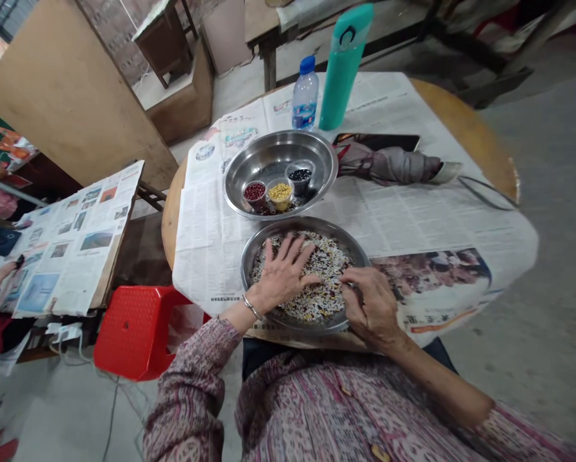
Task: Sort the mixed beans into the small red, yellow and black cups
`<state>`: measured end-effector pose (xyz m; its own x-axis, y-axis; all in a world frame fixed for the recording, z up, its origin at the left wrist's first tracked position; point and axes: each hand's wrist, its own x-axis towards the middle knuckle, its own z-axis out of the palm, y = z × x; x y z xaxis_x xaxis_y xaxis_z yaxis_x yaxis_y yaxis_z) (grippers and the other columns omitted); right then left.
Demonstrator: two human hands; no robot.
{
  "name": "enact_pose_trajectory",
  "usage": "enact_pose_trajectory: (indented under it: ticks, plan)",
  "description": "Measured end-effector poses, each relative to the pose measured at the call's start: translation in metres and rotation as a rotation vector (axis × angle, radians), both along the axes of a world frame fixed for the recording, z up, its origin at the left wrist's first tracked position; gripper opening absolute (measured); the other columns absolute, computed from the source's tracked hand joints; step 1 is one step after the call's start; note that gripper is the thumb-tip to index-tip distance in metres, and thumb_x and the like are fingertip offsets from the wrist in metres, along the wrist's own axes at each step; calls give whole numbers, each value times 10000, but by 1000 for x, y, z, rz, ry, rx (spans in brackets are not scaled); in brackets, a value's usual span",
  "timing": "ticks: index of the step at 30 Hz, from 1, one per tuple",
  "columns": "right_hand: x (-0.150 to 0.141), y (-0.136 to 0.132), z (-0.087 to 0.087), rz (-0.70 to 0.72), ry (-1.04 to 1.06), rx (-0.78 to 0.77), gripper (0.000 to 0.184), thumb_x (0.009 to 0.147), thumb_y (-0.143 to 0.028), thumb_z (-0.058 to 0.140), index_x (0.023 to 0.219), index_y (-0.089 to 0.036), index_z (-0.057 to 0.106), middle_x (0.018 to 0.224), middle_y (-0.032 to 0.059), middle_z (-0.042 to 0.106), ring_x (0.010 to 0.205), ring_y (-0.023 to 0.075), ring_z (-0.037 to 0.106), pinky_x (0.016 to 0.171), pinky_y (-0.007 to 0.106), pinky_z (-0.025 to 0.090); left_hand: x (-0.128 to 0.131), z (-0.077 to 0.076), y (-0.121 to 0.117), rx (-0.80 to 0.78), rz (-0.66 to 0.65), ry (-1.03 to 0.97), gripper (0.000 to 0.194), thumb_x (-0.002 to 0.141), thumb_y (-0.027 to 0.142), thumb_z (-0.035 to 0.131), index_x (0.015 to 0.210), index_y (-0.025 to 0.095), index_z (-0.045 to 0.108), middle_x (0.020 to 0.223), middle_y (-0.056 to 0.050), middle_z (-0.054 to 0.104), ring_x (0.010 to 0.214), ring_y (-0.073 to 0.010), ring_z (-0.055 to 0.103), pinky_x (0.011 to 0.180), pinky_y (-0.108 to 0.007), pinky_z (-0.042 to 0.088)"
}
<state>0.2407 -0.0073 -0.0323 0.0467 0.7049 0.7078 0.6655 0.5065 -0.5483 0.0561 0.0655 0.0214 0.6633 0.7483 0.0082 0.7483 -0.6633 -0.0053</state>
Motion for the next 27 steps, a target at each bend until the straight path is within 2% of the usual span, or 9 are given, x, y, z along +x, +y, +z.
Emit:
enact_pose_trajectory:
  ticks: [3, 7, 9, 12, 14, 17, 20, 23, 27]
  plan:
    - [1, 1, -1, 0, -22, 3, 245, 874, -80, 564, 1055, -244, 580, 960, 54, 674, 906, 235, 645, 832, 406, 510, -18, 3, -6, 36, 134, 8, 763, 986, 633, 451, 1568, 149, 352, 1669, -158, 304, 1573, -355, 219, 1261, -646, 193]
    - [0, 1, 0, -4, -56, -1, 194, 888, -104, 556, 1026, -234, 597, 938, 54, 686, 885, 229, 650, 832, 393, 505, -34, 5, -33, 47, 210, 9, 723, 991, 582, 502, 1519, 97, 410, 1620, -183, 394, 1551, -367, 277, 1254, -587, 270]
    - [0, 0, 4, -11, -109, -24, 188, 902, -124, 548, 1049, -225, 609, 959, 63, 701, 903, 232, 660, 854, 394, 503, -37, 5, -49, 45, 226, -32, 651, 981, 550, 550, 1466, 123, 478, 1599, -162, 434, 1529, -365, 326, 1227, -570, 336]
    - [-1, 2, 16, -31, -260, -119, 230, 924, -177, 541, 1135, -207, 627, 1061, 95, 721, 991, 258, 665, 892, 409, 500, -37, 4, -66, 37, 236, -175, 424, 972, 454, 616, 1319, 210, 604, 1527, -100, 530, 1464, -321, 436, 1181, -519, 421]
    - [-1, 10, 26, -33, -354, -197, 271, 942, -218, 526, 1190, -183, 631, 1131, 121, 713, 1052, 274, 651, 922, 415, 498, -36, 2, -72, 50, 234, -309, 265, 965, 372, 646, 1187, 228, 663, 1420, -72, 615, 1375, -283, 524, 1149, -480, 456]
    - [-4, 32, 35, -53, -449, -283, 332, 970, -286, 491, 1242, -150, 625, 1188, 154, 687, 1093, 292, 621, 927, 421, 501, -34, -2, -75, 94, 258, -490, 72, 952, 254, 657, 1001, 212, 689, 1128, -50, 719, 1091, -225, 649, 989, -401, 537]
    - [-17, 54, 38, -92, -559, -364, 389, 979, -359, 478, 1266, -134, 615, 1210, 177, 668, 1084, 323, 592, 863, 438, 505, -32, -8, -75, 176, 267, -607, 63, 956, 211, 628, 917, 201, 676, 916, -38, 707, 880, -197, 640, 827, -358, 541]
    - [-37, 62, 38, -9, -607, -434, 378, 981, -381, 483, 1242, -147, 624, 1156, 175, 663, 1068, 326, 578, 809, 424, 513, -32, -14, -77, 289, 234, -730, 78, 960, 174, 585, 953, 173, 663, 913, -63, 694, 884, -198, 635, 829, -360, 531]
    - [-57, 46, 36, 278, -529, -454, 234, 973, -271, 498, 1125, -186, 654, 1052, 135, 643, 1032, 279, 595, 814, 380, 532, -34, -20, -81, 362, 224, -857, 162, 952, 115, 540, 1068, 152, 646, 979, -91, 669, 951, -201, 628, 864, -363, 538]
